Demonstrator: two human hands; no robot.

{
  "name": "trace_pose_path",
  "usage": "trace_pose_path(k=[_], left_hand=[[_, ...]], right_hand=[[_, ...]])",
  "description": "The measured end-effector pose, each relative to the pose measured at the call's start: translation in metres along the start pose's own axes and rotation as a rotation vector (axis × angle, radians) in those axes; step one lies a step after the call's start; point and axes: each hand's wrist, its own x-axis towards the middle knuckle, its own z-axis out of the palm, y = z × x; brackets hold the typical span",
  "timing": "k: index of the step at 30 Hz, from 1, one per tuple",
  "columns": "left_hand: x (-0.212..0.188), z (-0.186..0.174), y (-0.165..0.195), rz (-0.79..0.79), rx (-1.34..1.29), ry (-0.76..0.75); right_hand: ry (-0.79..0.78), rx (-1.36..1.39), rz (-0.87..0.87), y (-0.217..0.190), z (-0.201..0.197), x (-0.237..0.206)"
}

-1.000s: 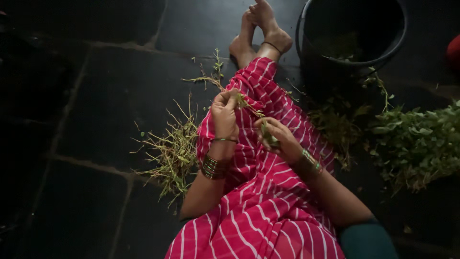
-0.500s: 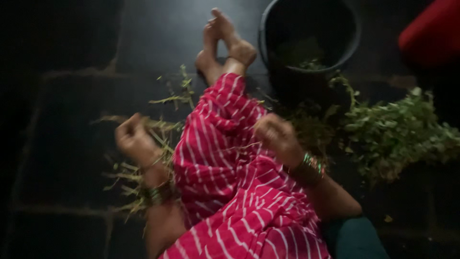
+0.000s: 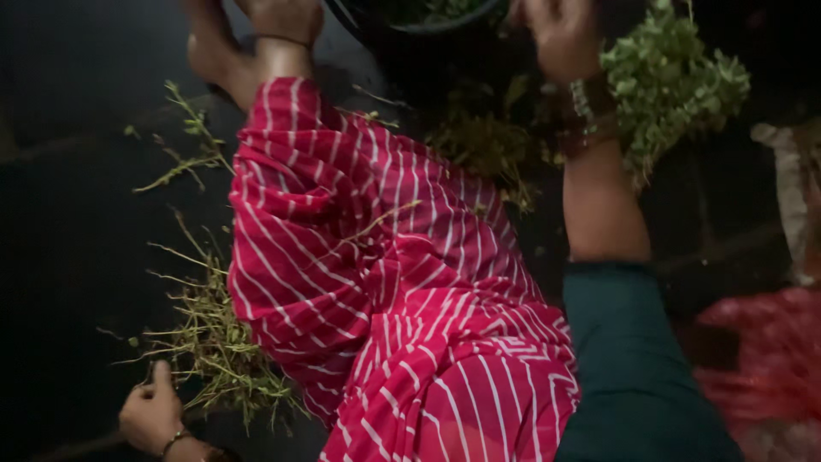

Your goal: The person sits on the floor and plucks green leaves from plant stems by hand, dropping the leaves into a black bucket beside them while discarding stripped stems on the floor. They work through the pile of leafy plants one stem at a time.

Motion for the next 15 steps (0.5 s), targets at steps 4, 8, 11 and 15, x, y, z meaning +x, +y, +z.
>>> trace_pose_path(k=[4, 8, 11, 15], left_hand=[[-0.007, -0.028, 0.073, -0.025, -0.286, -0.015], [-0.041, -0.066, 0.170, 0.193, -0.548, 0.015], [-0.083, -0.090, 0.222, 0.436, -0.663, 0.015], [-0.147, -0.108, 0.269, 0.867, -0.766, 0.152]], right_hand=[[-0.167, -0.125, 0.081, 0.074, 0.020, -0.090], [-0.154, -0.475, 0.001, 0.115, 0.048, -0.141], [-0.242, -0.697, 0.106, 0.114, 0.060, -0.147], [-0.035, -0.455, -0.055, 0.084, 0.067, -0.146]])
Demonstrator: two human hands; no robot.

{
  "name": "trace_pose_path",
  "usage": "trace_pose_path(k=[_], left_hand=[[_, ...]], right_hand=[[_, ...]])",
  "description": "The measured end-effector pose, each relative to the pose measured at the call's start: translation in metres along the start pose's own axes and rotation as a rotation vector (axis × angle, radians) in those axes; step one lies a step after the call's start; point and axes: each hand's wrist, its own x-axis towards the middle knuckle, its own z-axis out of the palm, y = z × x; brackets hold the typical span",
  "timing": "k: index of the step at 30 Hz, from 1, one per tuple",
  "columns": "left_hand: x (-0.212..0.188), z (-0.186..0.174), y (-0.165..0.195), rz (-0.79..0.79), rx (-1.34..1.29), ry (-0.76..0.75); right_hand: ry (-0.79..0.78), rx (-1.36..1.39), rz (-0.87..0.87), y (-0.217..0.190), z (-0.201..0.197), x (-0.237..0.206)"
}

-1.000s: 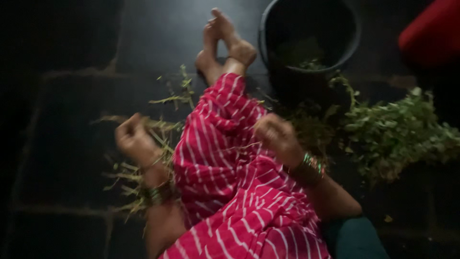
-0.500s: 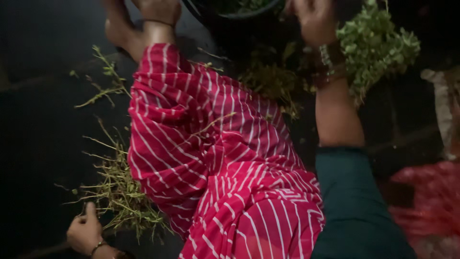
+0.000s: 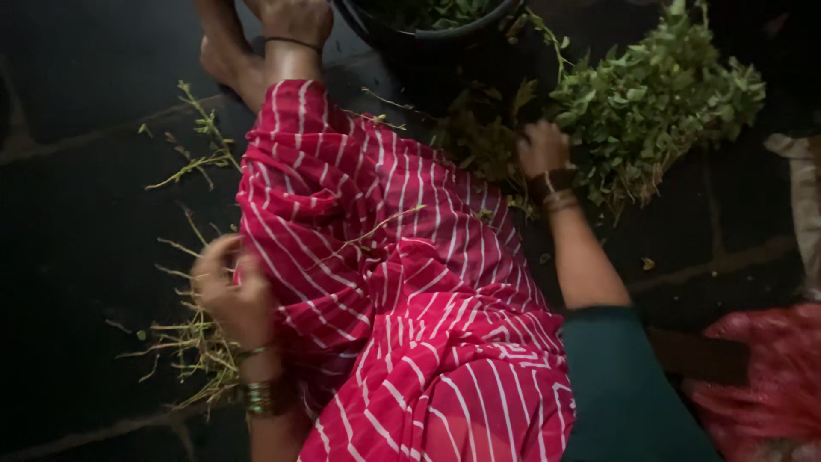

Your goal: The person sits on the floor and plucks green leaves from plant stems by hand, dropping the leaves into a black bucket beside them while discarding stripped stems on the floor. They work through the pile of leafy plants one stem at a time.

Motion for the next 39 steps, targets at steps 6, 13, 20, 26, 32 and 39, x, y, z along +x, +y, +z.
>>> trace_pose_path(k=[6, 13, 20, 26, 32, 39], left_hand=[[-0.048, 0.077, 0.086, -0.284, -0.691, -0.404], [-0.041, 0.115, 0.086, -0.452, -1.251, -0.181], [-0.063, 0.078, 0.069, -0.497, -1.349, -0.181], [-0.074, 0.046, 0.064, -0.456, -1.323, -0.187], [-0.076, 0.009, 0.071, -0.085, -0.855, -0.134], [-0.091, -0.024, 0.092, 0.136, -0.508, -0.099]], right_hand=[[-0.072, 1.140, 0.269, -0.115, -0.052, -0.025], [-0.366, 1.245, 0.005, -0.210, -0.087, -0.078], [-0.319, 1.116, -0.378, -0.247, -0.096, -0.091], [-0.259, 0.968, -0.553, -0.259, -0.123, -0.095], [-0.279, 1.137, -0.430, -0.256, -0.150, -0.096], [-0.058, 0.898, -0.522, -0.252, -0.168, -0.109]])
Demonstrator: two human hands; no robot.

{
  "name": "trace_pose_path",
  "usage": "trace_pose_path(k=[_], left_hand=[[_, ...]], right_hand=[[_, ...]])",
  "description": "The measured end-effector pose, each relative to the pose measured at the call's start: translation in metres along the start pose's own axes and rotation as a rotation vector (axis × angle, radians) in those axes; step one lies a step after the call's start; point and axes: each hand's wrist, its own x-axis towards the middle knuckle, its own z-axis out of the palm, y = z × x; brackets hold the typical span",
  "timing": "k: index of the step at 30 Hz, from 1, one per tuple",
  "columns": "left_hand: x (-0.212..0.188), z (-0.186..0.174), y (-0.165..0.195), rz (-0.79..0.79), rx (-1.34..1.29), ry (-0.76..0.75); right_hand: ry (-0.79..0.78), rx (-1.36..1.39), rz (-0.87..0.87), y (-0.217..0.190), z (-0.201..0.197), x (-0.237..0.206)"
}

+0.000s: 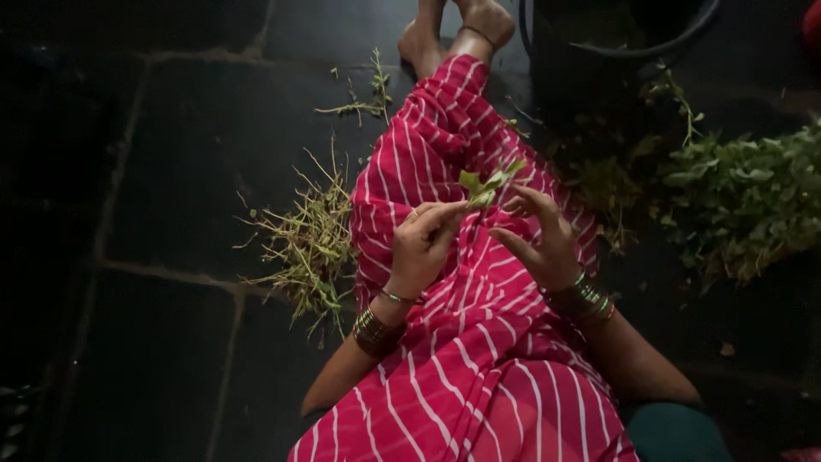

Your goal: The person sits on the floor and plucks green leaves from plant stems by hand, dropping the leaves into a black bucket beside them while discarding stripped stems on the floor. They work through the pile of leafy plants one stem at a time.

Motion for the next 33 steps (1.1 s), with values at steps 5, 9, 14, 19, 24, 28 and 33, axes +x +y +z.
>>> trace_pose_path(k=[5, 9, 14, 19, 24, 28, 33], left_hand=[[-0.006, -0.003, 0.012, 0.020, -0.029, -0.053], [-0.012, -0.003, 0.019, 0.106, 0.082, -0.107], [-0.017, -0.001, 0.024, 0.234, 0.279, -0.181], [-0.016, -0.003, 0.021, 0.344, 0.480, -0.251], [-0.015, -0.003, 0.015, 0.380, 0.537, -0.305], [-0.015, -0.001, 0.012, 0.362, 0.549, -0.347], [-0.008, -0.003, 0.005, 0.287, 0.632, -0.352]], right_hand=[[0.002, -0.083, -0.025, -0.014, -0.004, 0.001], [-0.091, 0.006, 0.023, -0.020, -0.008, 0.001], [-0.143, 0.031, 0.047, -0.018, -0.007, 0.000], [-0.173, 0.140, 0.155, -0.006, -0.007, -0.010], [-0.233, 0.444, 0.316, 0.013, -0.002, -0.020], [-0.232, 0.539, 0.408, 0.021, 0.004, -0.026], [-0.296, 0.103, 0.409, 0.017, -0.011, -0.022]])
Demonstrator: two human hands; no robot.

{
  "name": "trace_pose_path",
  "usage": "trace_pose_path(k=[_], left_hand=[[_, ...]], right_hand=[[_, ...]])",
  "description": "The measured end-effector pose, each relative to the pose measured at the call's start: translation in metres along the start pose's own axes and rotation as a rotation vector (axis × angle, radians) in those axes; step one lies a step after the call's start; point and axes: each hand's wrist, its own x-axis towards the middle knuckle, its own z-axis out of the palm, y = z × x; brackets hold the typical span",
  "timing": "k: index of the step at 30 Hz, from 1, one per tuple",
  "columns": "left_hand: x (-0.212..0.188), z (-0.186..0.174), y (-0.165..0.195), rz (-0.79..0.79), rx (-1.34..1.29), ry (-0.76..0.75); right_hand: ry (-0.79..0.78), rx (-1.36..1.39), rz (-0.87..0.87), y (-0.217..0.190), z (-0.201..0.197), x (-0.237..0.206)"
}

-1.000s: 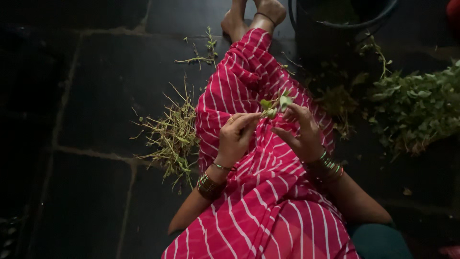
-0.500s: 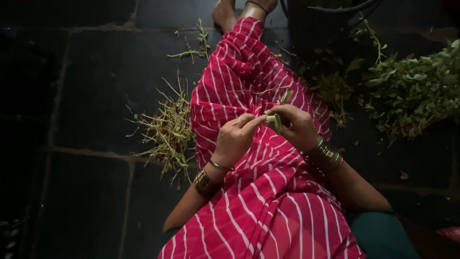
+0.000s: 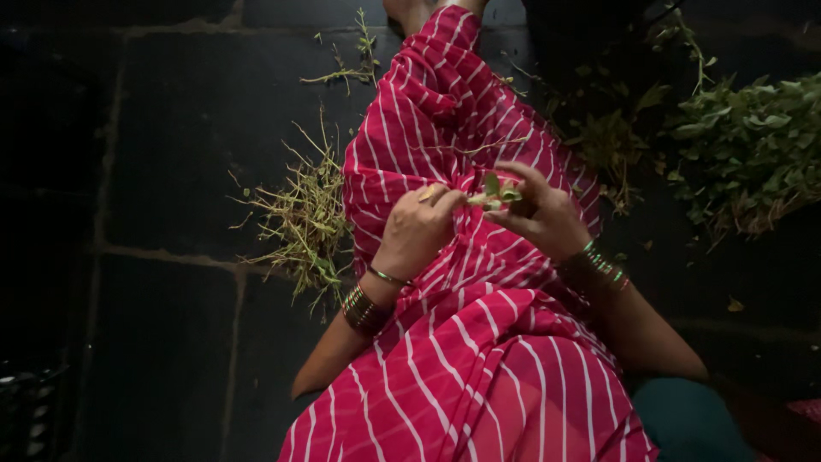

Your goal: The person sits on the floor and plucks green leaves from plant stems by hand, dropping the leaves into a black bucket beside them while discarding stripped stems on the floor. They work through the pile of leafy plants one stem at a time.

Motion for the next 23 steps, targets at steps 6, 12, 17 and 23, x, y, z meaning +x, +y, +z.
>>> trace_pose_path(k=[6, 12, 17, 23], left_hand=[[0.001, -0.002, -0.007, 0.061, 0.066, 0.022], [0.007, 0.002, 0.003, 0.093, 0.110, -0.070], [0.016, -0.027, -0.025, -0.280, -0.698, 0.024], [0.015, -0.008, -0.046, -0.321, -1.075, 0.033]], right_hand=[[0.184, -0.631, -0.421, -0.020, -0.011, 0.003], [0.075, -0.774, -0.570, -0.019, 0.011, 0.005], [0.121, -0.276, -0.453, 0.003, 0.017, 0.010], [-0.106, 0.579, 0.096, 0.037, 0.029, 0.013]])
